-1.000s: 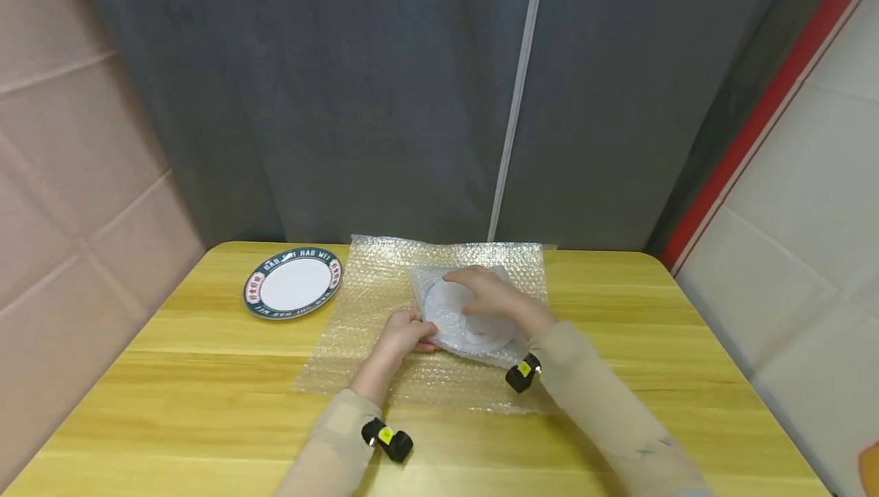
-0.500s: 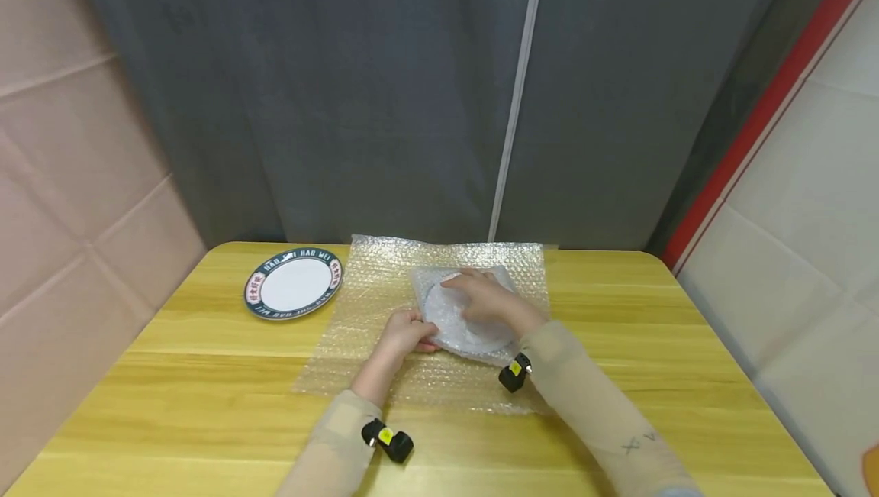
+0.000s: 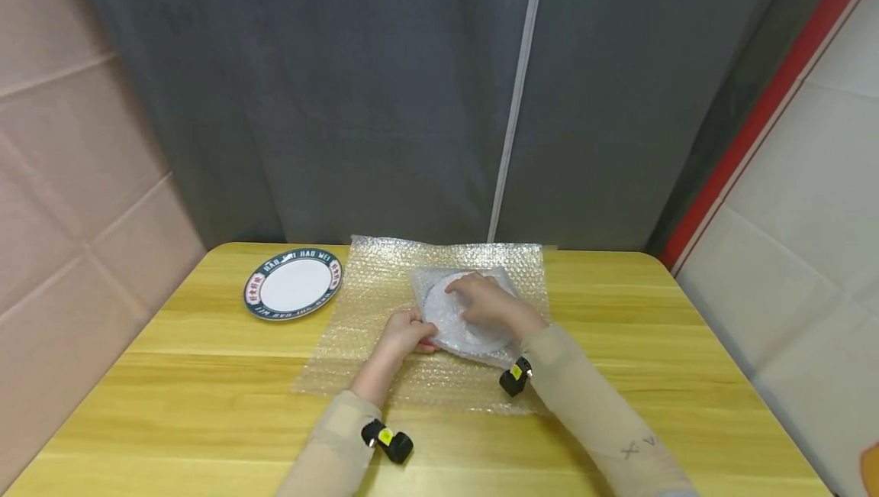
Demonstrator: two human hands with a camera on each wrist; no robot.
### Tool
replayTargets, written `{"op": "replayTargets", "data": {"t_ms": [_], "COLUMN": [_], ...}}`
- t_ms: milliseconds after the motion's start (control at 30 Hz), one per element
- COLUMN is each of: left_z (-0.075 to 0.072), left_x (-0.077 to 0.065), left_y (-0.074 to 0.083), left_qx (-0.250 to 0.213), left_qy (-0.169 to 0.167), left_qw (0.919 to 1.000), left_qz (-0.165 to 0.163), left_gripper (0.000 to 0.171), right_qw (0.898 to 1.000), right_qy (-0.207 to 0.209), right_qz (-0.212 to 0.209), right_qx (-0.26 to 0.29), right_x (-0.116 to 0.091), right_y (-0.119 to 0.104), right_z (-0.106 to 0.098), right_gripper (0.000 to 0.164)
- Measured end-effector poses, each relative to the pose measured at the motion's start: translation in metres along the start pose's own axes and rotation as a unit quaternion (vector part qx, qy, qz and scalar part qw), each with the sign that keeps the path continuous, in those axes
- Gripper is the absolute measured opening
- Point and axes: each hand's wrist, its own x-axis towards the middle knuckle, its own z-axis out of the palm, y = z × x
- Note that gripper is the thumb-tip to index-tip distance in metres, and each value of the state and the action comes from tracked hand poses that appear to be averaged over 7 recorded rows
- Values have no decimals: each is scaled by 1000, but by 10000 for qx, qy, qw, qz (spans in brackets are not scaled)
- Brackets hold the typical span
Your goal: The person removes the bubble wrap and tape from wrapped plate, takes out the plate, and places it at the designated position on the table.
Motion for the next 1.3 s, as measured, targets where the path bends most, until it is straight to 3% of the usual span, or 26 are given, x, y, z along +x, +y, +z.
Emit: {"op": "replayTargets", "data": {"t_ms": [600,1067,1300], "left_z": [0,-1,-1], "left_x": [-1,1,1], "left_y": [1,0,-1], "left_qx": [27,51,103], "left_qy": [-34,-66,-27], "left_qw": [10000,10000,9999], "left_qz": [29,-13,43], "left_gripper": [8,13,4], "right_qw": [9991,9983,9973], "right_qy": [304,423,512], "right_qz": [19,-160,-130], "right_qx": [280,361,513], "right_x": [-6,-6,-8], "right_y": [-2,0,-3], "right_z": [4,10,14], "right_gripper": [34,36,37]}}
